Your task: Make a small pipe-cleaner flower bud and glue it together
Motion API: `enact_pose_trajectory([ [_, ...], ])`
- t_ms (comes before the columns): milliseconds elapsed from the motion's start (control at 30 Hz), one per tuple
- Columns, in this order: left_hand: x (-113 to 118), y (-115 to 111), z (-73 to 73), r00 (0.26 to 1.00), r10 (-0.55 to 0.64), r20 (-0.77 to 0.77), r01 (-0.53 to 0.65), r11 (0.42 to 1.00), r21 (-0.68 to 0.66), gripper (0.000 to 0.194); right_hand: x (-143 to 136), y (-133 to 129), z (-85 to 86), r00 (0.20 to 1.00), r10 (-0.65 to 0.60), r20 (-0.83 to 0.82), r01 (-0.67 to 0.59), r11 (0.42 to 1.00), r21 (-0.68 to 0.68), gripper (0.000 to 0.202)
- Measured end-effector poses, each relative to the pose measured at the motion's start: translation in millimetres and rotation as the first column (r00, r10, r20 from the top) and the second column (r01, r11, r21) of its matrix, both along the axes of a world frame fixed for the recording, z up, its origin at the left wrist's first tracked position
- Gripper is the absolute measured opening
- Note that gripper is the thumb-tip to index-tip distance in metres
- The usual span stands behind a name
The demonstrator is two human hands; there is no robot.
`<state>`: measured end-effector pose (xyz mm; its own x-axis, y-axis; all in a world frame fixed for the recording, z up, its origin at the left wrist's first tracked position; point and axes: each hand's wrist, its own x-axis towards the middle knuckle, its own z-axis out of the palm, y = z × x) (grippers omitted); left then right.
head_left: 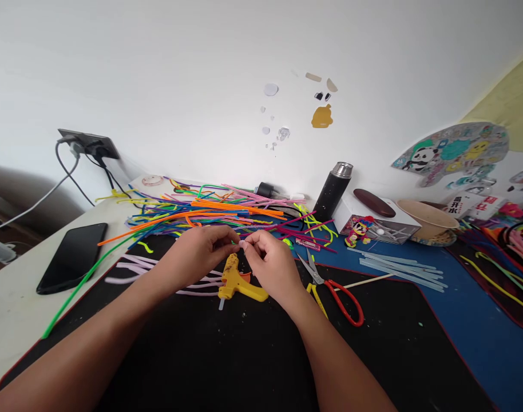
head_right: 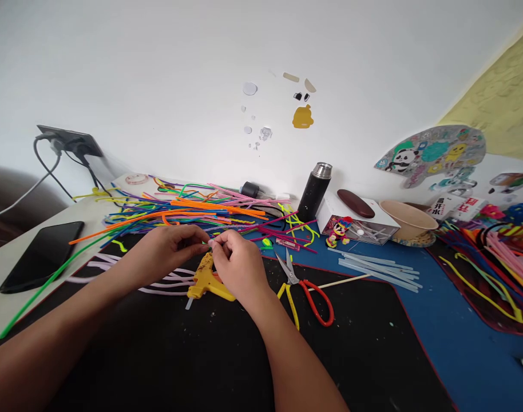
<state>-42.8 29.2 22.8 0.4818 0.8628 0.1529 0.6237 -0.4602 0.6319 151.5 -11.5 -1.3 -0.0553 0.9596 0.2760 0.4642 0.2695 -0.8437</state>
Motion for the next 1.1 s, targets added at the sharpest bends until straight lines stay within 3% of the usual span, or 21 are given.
enact_pose_trajectory([
  [100, -2, 2, -3.3, 0.997, -0.007, -0.076, 0.011, 0.998, 0.063, 0.026, 0, -1, -0.7, 0.999, -0.002, 0.048, 0.002, 1.000, 0.008, 0.015],
  [367, -3, 5, -3.3, 0.998, -0.045, -0.047, 0.049, 0.995, 0.084, 0.026, -1, -2, 0.2, 0.993, 0.015, 0.113, -0.016, 1.000, 0.012, 0.012],
  [467, -2, 5, -4.0, 0.995, -0.053, -0.085, 0.068, 0.981, 0.180, 0.024, -1, -2, 0.7, 0.981, 0.036, 0.192, -0.041, 0.999, 0.021, 0.011],
  [600, -1, 5, -4.0, 0.969, -0.112, -0.222, 0.176, 0.939, 0.295, 0.026, -2, -2, 0.7, 0.959, 0.060, 0.276, -0.062, 0.998, -0.001, 0.015],
  [700, -3, 5, -2.1, 0.967, -0.136, -0.217, 0.192, 0.945, 0.264, 0.024, -3, -2, -0.5, 0.968, 0.057, 0.244, -0.054, 0.998, -0.018, 0.012],
  [867, -4, 2, 2.1, 0.988, -0.087, -0.127, 0.104, 0.985, 0.135, 0.017, -3, -2, -1.3, 0.988, 0.036, 0.153, -0.028, 0.998, -0.055, 0.009],
  [1100, 0, -1, 8.0, 0.999, -0.033, 0.007, 0.033, 0.999, -0.010, 0.027, 0, -1, -1.1, 0.998, 0.055, 0.020, -0.053, 0.994, -0.091, 0.013],
])
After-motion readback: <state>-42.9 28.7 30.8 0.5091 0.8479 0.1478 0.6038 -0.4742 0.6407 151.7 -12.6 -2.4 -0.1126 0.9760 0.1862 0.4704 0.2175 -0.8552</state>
